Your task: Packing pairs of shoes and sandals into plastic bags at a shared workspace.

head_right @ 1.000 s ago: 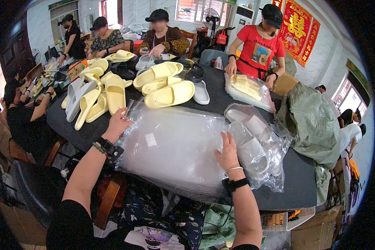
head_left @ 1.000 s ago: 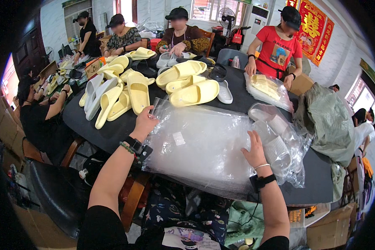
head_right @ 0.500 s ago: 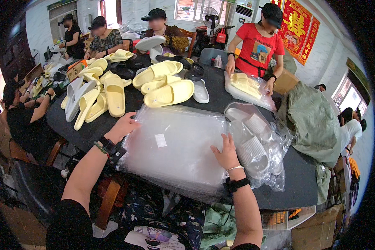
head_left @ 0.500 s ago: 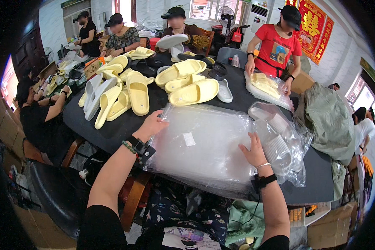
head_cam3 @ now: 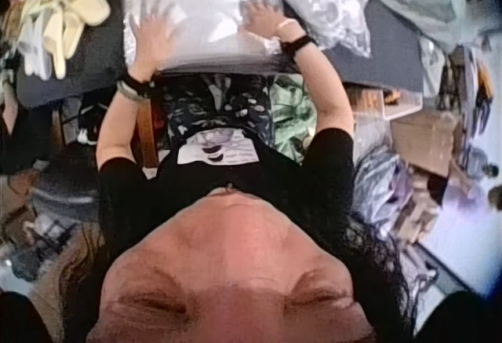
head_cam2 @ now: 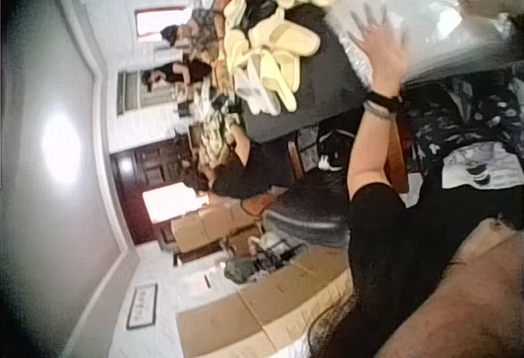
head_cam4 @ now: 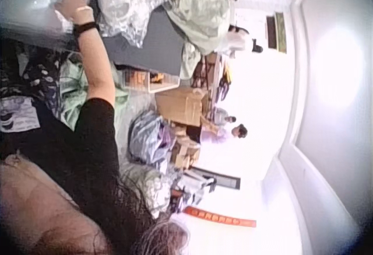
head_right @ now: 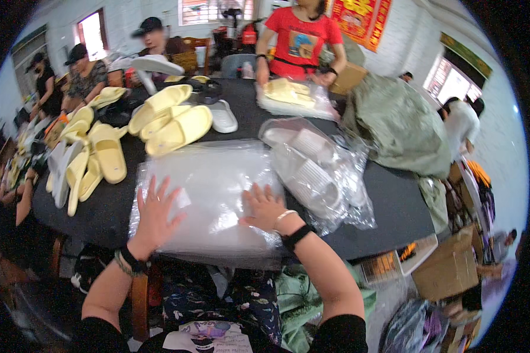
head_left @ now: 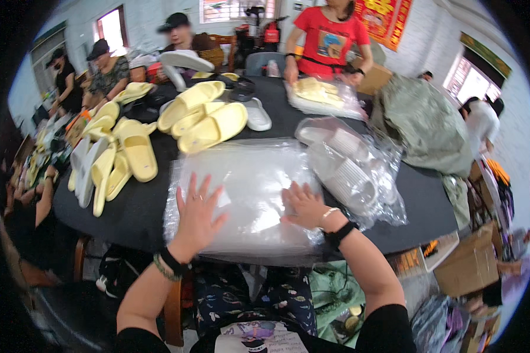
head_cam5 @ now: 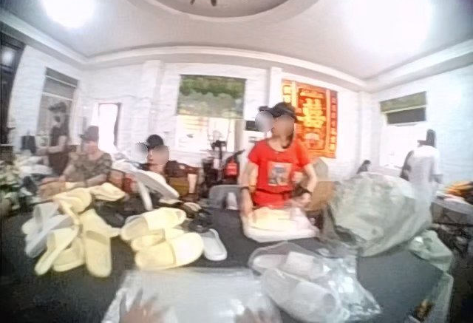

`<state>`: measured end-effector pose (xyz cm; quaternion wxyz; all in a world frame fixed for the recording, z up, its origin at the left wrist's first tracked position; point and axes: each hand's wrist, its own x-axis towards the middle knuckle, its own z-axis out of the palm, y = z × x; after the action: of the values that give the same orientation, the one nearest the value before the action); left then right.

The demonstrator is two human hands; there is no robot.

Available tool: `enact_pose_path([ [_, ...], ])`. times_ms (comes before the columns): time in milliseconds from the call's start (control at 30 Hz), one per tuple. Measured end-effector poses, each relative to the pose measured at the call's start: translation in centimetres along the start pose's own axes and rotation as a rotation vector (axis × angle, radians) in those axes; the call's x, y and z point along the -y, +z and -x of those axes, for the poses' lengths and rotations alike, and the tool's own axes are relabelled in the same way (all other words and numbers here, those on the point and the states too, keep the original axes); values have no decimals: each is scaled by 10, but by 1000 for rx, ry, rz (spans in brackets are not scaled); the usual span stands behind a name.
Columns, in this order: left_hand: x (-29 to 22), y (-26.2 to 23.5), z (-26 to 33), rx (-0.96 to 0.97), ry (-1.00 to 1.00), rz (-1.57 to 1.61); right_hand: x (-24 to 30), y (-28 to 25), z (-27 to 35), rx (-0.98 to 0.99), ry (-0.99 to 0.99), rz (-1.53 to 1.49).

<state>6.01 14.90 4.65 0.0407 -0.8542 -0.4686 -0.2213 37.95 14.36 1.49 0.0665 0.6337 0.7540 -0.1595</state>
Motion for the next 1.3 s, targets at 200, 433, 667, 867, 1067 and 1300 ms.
enact_pose_path([
  [200, -43, 50, 35, 151, 151, 103, -20, -18, 0, -283, -236, 24],
  [433, -41, 57, 40, 169, 142, 85, -44, -83, 66, -742, 213, 395],
  [667, -43, 60, 39, 94, 148, 113, -125, -81, 66, -609, 297, 14],
  [867, -35, 59, 39, 136, 137, 95, -130, -124, 77, -1129, 156, -122],
  [1067, -35, 63, 42, 52, 157, 89, -106, -189, 102, -1399, 227, -248],
  [1300, -38, 56, 37, 5, 118, 179, -18, -210, 80, -1540, -151, -274],
])
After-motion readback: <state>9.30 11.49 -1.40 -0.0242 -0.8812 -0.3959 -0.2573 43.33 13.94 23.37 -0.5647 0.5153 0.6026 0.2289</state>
